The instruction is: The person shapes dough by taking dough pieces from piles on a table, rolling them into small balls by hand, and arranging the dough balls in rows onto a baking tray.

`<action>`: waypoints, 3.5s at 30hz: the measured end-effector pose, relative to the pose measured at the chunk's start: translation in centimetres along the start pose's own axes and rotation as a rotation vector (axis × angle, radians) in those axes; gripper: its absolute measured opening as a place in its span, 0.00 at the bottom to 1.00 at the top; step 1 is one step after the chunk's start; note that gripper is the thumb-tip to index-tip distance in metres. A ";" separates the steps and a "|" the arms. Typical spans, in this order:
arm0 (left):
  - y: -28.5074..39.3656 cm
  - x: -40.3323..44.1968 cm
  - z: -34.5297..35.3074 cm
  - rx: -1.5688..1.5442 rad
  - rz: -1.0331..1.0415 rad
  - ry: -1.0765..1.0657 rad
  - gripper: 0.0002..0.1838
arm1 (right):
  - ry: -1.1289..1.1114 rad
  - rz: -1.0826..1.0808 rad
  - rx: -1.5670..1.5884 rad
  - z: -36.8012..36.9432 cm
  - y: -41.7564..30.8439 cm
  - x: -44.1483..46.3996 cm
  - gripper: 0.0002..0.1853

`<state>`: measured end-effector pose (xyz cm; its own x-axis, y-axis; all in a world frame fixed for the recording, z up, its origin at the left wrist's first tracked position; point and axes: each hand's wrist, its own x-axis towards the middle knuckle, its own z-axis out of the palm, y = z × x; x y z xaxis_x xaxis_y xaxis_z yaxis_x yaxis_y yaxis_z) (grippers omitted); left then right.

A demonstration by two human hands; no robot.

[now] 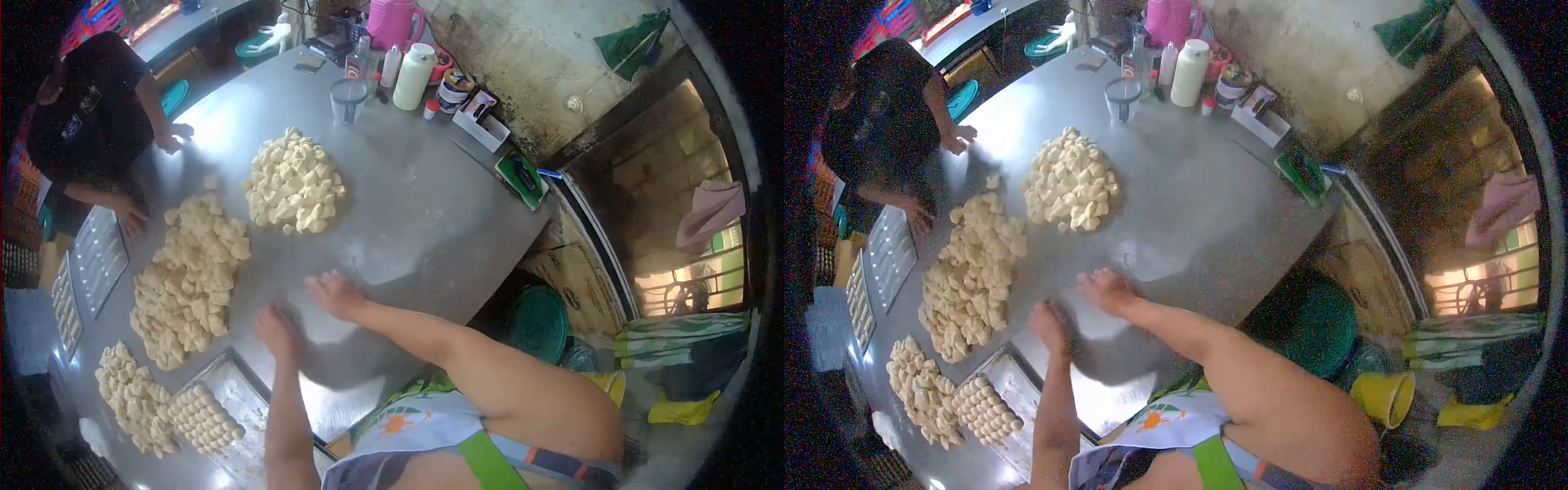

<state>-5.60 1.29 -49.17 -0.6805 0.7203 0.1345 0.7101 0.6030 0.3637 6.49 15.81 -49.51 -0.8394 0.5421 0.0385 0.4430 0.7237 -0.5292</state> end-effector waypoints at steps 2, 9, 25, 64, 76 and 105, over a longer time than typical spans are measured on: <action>0.6 -1.4 0.7 -0.086 -0.001 -0.105 0.07 | 0.000 0.134 0.079 1.2 -0.4 -1.6 0.16; -2.8 -5.1 -2.6 -0.037 0.080 -0.125 0.21 | 0.073 -0.281 -0.116 -0.5 5.2 -3.4 0.14; 2.1 -8.3 -2.2 -0.757 -0.062 -0.236 0.17 | -0.206 -0.060 0.362 -6.5 -1.7 -7.0 0.31; 3.5 18.2 -0.2 -0.722 -0.133 -0.132 0.10 | -0.043 0.424 0.645 -6.1 8.2 -1.6 0.11; 7.4 6.1 -5.2 -1.142 -0.272 -0.675 0.16 | 0.130 -0.337 0.603 -12.8 -0.3 0.0 0.10; 1.6 -5.5 -0.8 -0.030 0.125 -0.033 0.09 | 0.004 0.221 0.031 -6.9 2.0 -6.2 0.11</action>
<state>-0.91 -2.00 -48.55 -0.5803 0.8004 0.1504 0.7830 0.4976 0.3731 14.80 16.84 -45.01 -0.7217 0.6878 -0.0776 0.6062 0.5739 -0.5506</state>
